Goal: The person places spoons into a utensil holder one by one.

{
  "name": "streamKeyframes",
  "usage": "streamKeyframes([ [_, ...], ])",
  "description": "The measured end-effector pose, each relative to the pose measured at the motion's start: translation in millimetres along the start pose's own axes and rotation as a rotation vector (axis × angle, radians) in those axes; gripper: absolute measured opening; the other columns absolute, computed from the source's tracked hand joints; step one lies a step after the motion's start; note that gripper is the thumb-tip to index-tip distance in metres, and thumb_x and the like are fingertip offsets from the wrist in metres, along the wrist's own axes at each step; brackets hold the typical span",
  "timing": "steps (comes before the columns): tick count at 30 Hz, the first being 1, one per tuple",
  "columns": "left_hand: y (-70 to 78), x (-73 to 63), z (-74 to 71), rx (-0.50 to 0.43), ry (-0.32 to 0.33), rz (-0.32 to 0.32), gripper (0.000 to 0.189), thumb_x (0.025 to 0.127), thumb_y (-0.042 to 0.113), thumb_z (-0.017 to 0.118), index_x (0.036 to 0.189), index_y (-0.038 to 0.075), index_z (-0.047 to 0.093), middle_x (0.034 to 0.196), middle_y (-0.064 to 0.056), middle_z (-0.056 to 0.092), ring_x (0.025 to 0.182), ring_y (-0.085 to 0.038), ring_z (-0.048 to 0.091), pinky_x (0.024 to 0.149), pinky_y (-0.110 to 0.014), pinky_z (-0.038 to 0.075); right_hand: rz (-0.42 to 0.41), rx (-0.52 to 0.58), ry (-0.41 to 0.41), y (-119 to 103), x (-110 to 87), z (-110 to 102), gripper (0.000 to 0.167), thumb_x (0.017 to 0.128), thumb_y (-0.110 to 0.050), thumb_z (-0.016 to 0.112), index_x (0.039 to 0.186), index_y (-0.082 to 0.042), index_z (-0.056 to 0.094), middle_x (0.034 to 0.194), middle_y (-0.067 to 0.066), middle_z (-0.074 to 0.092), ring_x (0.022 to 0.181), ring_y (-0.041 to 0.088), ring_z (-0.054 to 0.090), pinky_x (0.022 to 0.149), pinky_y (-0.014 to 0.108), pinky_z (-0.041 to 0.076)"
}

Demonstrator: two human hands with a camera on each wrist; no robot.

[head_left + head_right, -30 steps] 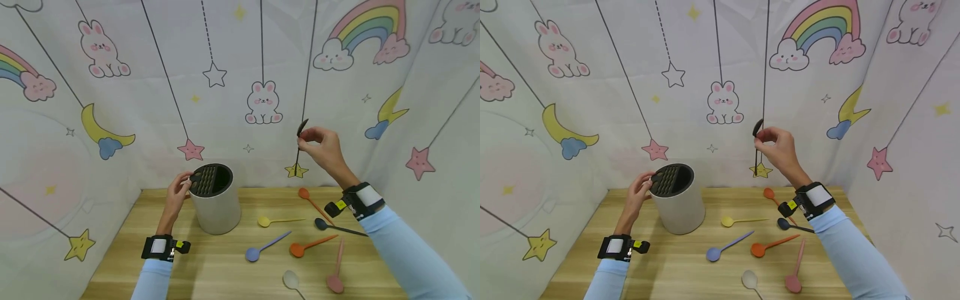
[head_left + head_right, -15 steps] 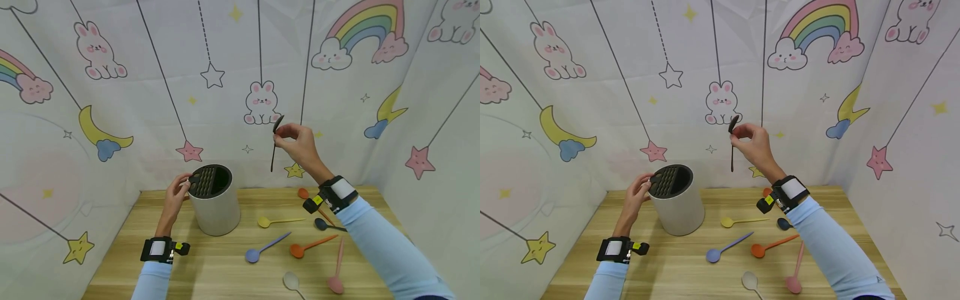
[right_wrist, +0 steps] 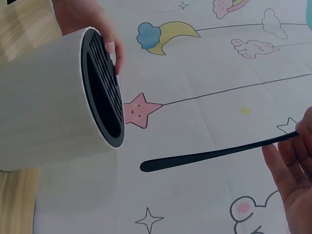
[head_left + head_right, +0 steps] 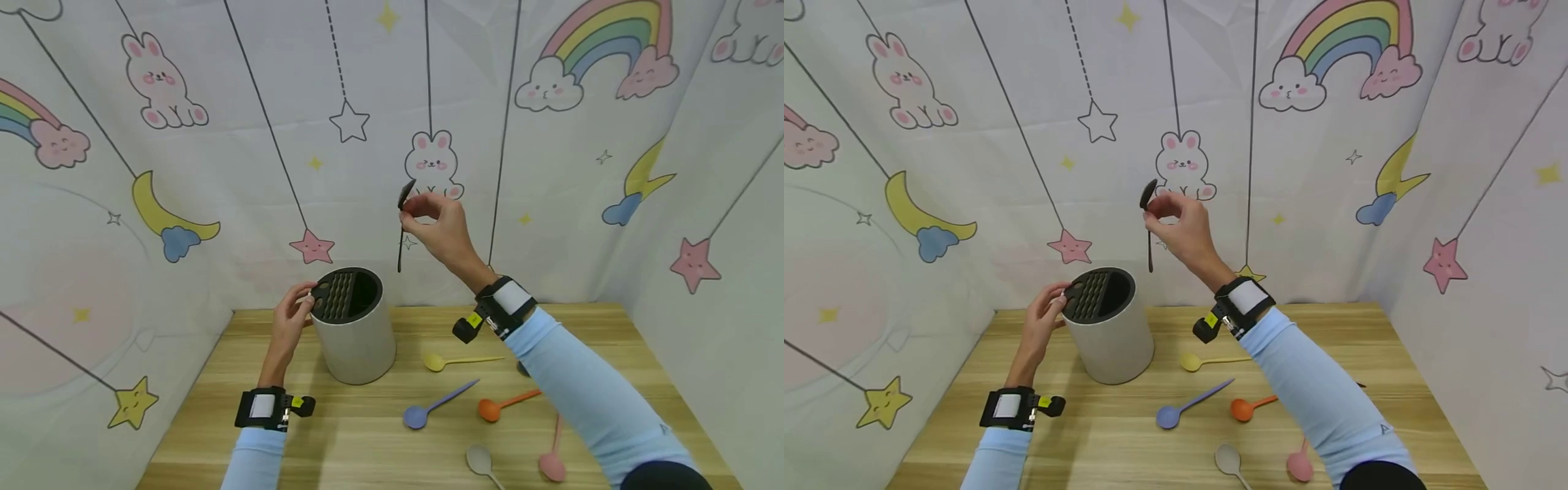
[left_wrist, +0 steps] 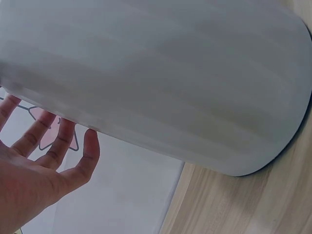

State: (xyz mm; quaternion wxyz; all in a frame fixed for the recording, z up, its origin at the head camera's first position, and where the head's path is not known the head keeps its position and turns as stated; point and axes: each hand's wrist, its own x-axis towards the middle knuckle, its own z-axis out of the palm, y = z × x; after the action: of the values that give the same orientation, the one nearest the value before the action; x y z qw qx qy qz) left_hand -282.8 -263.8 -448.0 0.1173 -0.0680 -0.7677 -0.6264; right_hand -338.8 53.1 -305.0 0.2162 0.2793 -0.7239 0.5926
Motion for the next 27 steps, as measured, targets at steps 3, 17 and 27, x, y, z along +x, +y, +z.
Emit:
streamKeyframes([
  [3,1.5,-0.4,0.5,0.004,0.003,0.003,0.039,0.108,0.015,0.052,0.144,0.000,0.053,0.140,-0.023,0.053,0.107,-0.011,0.062,0.084,-0.043,0.056,-0.016,0.026,-0.010,-0.7,1.8,11.9,0.009,0.092,0.000,0.072,0.100,0.004,0.072,0.096,0.016,0.073,0.091,0.024,0.069,0.088,0.036,0.056],
  [17,3.0,-2.6,0.5,-0.003,0.017,-0.022,0.039,0.108,0.016,0.052,0.144,0.001,0.053,0.142,-0.020,0.053,0.108,-0.013,0.062,0.084,-0.039,0.057,0.010,0.071,-0.049,7.3,-3.7,51.8,0.007,0.093,-0.002,0.072,0.099,0.002,0.072,0.095,0.012,0.073,0.091,0.023,0.069,0.091,0.047,0.055],
  [27,6.3,-7.1,0.0,0.006,0.008,-0.012,0.040,0.108,0.015,0.051,0.145,-0.001,0.051,0.144,-0.022,0.051,0.112,-0.019,0.060,0.087,-0.048,0.055,0.060,0.048,-0.060,23.5,-13.9,59.3,0.007,0.093,-0.003,0.072,0.098,0.000,0.072,0.096,0.012,0.072,0.091,0.023,0.068,0.088,0.044,0.055],
])
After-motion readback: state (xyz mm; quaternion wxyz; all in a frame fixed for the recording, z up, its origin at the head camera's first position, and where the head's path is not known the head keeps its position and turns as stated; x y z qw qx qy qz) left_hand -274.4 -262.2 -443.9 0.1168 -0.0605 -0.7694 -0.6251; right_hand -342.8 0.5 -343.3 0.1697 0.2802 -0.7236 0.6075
